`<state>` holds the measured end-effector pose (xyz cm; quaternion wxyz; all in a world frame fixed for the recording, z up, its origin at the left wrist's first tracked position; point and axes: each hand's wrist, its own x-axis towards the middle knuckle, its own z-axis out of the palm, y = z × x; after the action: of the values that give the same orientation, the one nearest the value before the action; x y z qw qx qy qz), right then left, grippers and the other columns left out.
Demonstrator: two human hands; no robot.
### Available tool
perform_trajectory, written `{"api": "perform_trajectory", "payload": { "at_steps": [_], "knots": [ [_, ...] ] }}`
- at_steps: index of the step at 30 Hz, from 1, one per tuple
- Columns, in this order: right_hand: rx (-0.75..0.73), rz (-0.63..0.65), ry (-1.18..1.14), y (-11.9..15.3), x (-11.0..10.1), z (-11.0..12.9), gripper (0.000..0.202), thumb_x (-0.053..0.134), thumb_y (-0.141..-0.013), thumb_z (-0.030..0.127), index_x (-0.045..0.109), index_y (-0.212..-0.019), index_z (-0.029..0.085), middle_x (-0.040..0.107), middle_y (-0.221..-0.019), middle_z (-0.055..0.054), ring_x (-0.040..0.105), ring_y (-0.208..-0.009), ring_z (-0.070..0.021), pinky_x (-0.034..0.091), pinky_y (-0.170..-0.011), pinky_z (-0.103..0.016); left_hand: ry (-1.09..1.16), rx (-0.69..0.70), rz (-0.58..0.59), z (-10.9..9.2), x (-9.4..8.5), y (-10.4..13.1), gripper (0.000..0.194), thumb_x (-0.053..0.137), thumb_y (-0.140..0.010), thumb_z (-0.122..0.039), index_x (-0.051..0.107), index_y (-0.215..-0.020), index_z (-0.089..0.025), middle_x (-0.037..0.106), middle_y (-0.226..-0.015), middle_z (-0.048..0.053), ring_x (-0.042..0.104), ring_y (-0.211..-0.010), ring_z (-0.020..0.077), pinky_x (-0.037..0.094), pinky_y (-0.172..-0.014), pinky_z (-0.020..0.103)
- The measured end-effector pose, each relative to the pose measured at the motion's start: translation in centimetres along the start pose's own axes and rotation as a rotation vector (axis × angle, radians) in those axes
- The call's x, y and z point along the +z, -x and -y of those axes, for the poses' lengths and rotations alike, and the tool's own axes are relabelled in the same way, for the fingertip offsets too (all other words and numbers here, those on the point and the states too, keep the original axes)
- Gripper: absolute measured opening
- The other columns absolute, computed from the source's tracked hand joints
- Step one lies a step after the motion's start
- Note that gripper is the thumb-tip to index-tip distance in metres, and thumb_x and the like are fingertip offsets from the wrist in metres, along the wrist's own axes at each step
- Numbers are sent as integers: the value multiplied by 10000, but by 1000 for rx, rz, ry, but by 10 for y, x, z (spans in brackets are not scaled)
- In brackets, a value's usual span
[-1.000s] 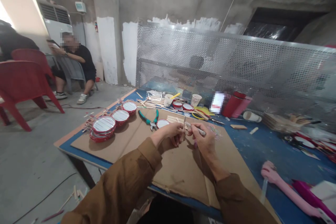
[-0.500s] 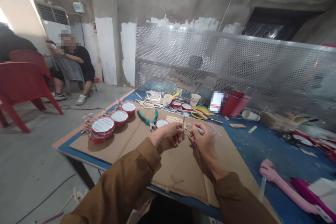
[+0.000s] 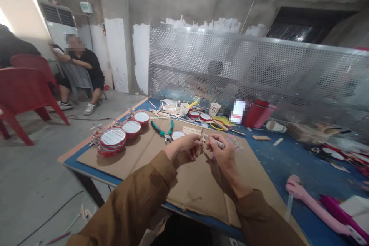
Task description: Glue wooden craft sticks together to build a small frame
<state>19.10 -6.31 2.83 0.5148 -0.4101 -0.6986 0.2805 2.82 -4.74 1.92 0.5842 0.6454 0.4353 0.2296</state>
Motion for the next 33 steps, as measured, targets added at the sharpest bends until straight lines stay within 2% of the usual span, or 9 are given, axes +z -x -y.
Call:
{"api": "perform_trajectory", "payload": {
  "at_steps": [6, 11, 15, 21, 29, 33],
  "knots": [
    [10, 9, -2, 0, 0, 2, 328, 562, -812, 488, 633, -849, 170, 663, -641, -37, 620, -532, -157, 505, -504, -255, 1, 2, 9, 1, -1, -1, 201, 425, -920, -379, 419, -928, -178, 555, -576, -19, 589, -450, 129, 514, -479, 254],
    [8, 6, 3, -1, 0, 0, 332, 563, -809, 492, 636, -846, 170, 660, -636, -34, 618, -515, -154, 493, -487, -248, -3, -10, 18, 1, -1, -1, 137, 367, -928, -294, 423, -950, -171, 560, -590, -9, 592, -454, 144, 521, -487, 286],
    [23, 6, -5, -1, 0, 2, 355, 566, -803, 516, 638, -844, 170, 662, -633, -35, 623, -514, -159, 492, -487, -251, -8, -16, 7, -1, 0, -1, 151, 371, -927, -307, 423, -965, -170, 557, -579, -9, 583, -447, 143, 516, -488, 284],
    [23, 8, -4, 0, 0, 4, 359, 569, -797, 517, 635, -822, 166, 652, -610, -31, 616, -500, -160, 486, -486, -254, -13, -32, -14, -5, 2, 3, 98, 345, -927, -236, 419, -917, -173, 566, -577, -4, 584, -439, 145, 510, -476, 281],
    [36, 26, -4, 0, -2, 2, 366, 571, -794, 533, 632, -811, 172, 642, -569, -23, 590, -474, -156, 468, -462, -248, 3, -7, -10, -1, 1, 2, 223, 436, -912, -400, 423, -910, -177, 563, -561, -24, 590, -442, 128, 507, -486, 251],
    [44, 27, -12, 0, -1, 3, 374, 585, -779, 548, 623, -794, 177, 640, -567, -22, 589, -460, -158, 464, -450, -250, -1, -4, 3, 1, 0, 0, 210, 431, -913, -386, 430, -909, -175, 565, -568, -17, 594, -455, 136, 517, -491, 271]
  ]
}}
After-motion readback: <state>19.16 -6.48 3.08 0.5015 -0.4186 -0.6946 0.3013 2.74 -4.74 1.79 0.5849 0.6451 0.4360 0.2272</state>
